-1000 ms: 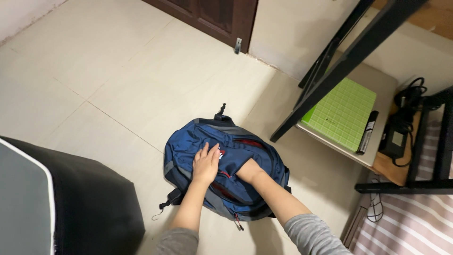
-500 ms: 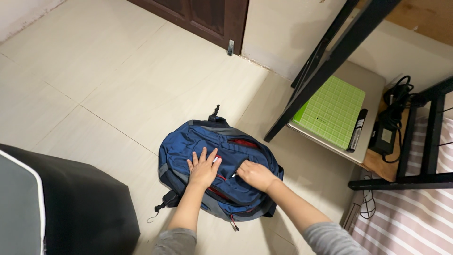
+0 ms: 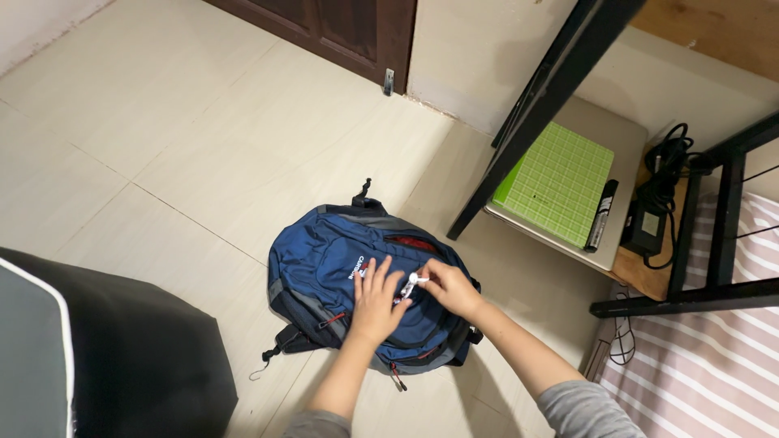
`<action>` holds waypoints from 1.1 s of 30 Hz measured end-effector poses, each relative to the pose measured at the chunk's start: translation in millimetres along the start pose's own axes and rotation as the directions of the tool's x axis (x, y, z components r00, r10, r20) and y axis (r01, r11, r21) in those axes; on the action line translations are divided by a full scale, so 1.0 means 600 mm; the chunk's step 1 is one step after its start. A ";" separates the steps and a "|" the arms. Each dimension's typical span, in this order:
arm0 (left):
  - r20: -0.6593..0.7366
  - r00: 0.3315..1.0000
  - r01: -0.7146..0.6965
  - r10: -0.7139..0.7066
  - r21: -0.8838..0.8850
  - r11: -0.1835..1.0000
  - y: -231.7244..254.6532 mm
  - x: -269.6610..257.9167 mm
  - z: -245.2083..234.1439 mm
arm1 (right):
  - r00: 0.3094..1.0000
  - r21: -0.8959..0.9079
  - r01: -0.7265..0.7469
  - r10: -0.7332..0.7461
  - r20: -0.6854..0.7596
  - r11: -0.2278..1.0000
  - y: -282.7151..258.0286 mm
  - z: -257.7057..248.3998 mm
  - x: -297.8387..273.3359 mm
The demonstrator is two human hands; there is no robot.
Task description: The person unpacks a blue backpack on the floor, removing a water bottle, charger, marker, smartphone, earphones, hair tie, glasses case, and wallet, placing each item on a white side table. The backpack is then zipped and set under the table.
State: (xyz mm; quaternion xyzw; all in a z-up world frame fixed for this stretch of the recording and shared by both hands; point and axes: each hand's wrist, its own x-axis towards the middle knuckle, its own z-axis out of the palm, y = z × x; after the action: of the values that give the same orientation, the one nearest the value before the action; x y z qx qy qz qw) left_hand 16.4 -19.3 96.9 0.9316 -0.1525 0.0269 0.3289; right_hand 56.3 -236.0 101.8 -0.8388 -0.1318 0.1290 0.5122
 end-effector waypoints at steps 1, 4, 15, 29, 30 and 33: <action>-0.015 1.000 0.013 -0.013 -0.003 1.000 0.006 -0.001 0.008 | 1.000 0.095 -0.009 0.011 -0.016 0.995 0.015 0.003 0.000; -0.060 0.996 0.066 -0.067 -0.016 0.998 0.014 -0.002 0.025 | 0.998 0.372 -0.013 0.035 -0.051 0.928 0.054 0.006 0.005; 0.032 0.991 0.131 -0.129 -0.069 0.989 0.024 0.008 0.019 | 0.995 0.743 -0.074 0.099 0.010 0.665 -0.018 -0.035 0.008; 0.034 0.997 0.072 -0.065 -0.299 0.951 0.031 0.020 0.018 | 0.999 0.911 0.009 0.027 -0.022 0.411 -0.159 -0.069 0.006; 0.120 0.990 0.106 -0.075 -0.273 0.956 0.032 0.020 0.019 | 0.999 0.912 0.018 0.033 -0.034 0.410 -0.164 -0.071 0.007; 0.080 0.996 0.037 -0.028 -0.110 0.993 0.037 0.023 0.019 | 0.997 0.930 0.045 0.046 -0.066 0.364 -0.167 -0.083 0.004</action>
State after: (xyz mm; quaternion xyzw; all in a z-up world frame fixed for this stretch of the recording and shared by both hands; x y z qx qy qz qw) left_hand 22.3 -46.5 103.5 0.9145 -0.1515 -0.0237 0.3745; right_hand 67.4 -231.9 213.4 -0.4083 -0.0150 0.1472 0.9008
